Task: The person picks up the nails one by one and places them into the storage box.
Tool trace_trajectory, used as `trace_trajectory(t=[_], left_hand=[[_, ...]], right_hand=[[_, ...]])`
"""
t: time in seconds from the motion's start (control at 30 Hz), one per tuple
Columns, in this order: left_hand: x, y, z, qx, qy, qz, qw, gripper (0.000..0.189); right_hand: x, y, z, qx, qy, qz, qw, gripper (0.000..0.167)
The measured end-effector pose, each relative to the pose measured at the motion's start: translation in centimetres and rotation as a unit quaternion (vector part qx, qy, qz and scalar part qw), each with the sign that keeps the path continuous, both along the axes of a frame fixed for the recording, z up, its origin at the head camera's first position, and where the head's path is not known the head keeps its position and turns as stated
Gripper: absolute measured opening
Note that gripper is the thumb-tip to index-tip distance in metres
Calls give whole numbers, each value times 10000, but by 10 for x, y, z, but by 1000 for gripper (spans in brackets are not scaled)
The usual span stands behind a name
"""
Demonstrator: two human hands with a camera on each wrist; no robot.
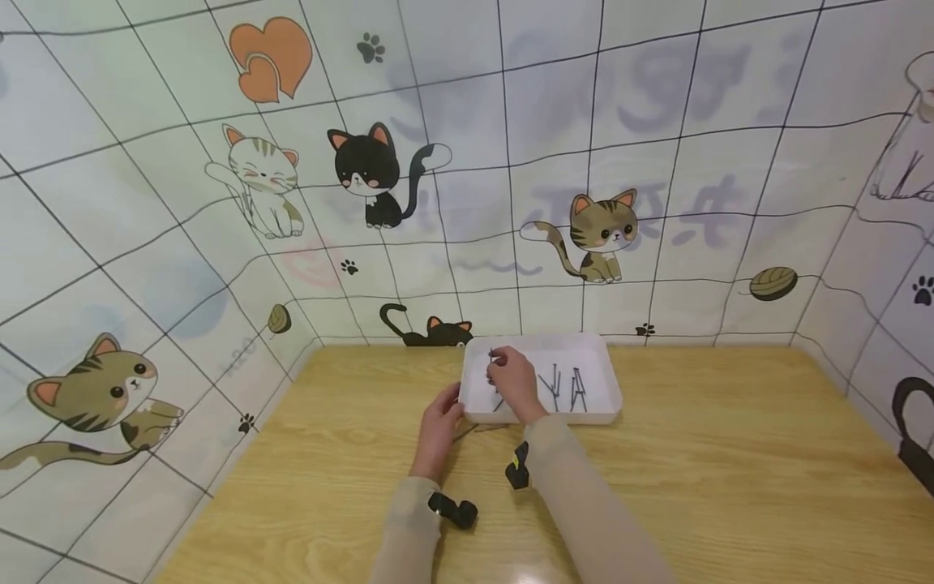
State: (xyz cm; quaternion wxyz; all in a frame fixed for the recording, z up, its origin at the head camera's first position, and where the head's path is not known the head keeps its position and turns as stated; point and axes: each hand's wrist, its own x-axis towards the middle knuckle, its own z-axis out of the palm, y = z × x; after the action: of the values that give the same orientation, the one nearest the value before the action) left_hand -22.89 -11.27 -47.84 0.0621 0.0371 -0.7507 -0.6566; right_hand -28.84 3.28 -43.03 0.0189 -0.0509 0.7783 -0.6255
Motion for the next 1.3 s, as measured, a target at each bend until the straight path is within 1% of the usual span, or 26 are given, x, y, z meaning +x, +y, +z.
trace_trajectory(t=[0.17, 0.23, 0.27, 0.33, 0.5, 0.6, 0.73, 0.93, 1.13, 1.3], left_hand=[[11, 3, 18, 96, 12, -97, 9999, 42], [13, 4, 21, 79, 84, -108, 9999, 42], [14, 4, 20, 83, 90, -107, 9999, 42], [11, 4, 15, 80, 79, -83, 9999, 41], [2, 3, -5, -8, 41, 42, 10000, 40], [-1, 3, -10, -62, 117, 96, 9999, 40], [-3, 2, -11, -62, 175, 109, 9998, 40], [-4, 1, -10, -13, 130, 100, 9999, 40], [-5, 1, -9, -48, 135, 118, 9998, 41], [-3, 1, -9, -60, 130, 44, 9999, 40]], right_hand=[[-4, -2, -6, 94, -20, -47, 9999, 35], [-4, -3, -8, 141, -37, -88, 9999, 34], [-4, -3, -10, 211, -24, -110, 9997, 34], [-5, -3, -14, 332, -25, -164, 9993, 33], [-5, -1, -21, 591, -35, -203, 9980, 34], [-6, 0, -23, 680, 23, -214, 9974, 35], [-7, 1, -22, 912, 82, -234, 9955, 36], [-7, 1, -21, 1205, -30, -186, 9925, 36], [-7, -1, -17, 1770, -27, -179, 9840, 29], [-5, -2, -17, 2195, -80, -233, 9753, 23]])
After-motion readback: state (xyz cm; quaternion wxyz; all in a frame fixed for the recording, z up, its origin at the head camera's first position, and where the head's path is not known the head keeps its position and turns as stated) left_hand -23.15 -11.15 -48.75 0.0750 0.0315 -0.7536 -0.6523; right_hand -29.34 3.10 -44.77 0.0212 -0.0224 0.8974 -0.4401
